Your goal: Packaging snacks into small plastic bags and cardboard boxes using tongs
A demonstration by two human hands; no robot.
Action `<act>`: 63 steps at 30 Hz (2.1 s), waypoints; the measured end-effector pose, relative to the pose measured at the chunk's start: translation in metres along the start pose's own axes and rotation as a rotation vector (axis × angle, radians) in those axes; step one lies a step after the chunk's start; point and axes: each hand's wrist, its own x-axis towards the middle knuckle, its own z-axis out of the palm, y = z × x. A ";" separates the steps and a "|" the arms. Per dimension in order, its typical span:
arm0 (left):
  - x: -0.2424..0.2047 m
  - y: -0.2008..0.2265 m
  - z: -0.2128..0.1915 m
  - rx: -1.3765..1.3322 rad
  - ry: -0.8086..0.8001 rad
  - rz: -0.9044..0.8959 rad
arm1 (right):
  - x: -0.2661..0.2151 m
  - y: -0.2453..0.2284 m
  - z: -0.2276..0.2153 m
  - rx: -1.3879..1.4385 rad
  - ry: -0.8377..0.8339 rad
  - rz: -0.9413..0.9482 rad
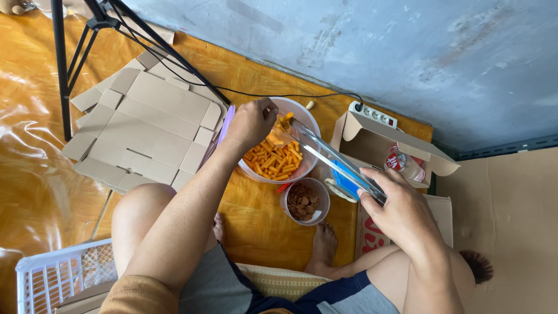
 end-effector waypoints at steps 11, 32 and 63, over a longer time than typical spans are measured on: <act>0.002 -0.005 0.002 0.014 0.051 -0.006 | -0.009 -0.011 -0.012 -0.030 -0.015 0.082; -0.004 0.005 -0.023 -0.112 0.137 -0.064 | 0.068 -0.014 0.119 -0.274 -0.275 -0.099; -0.003 0.011 -0.028 -0.136 0.101 -0.077 | 0.136 -0.020 0.174 -0.300 -0.270 -0.007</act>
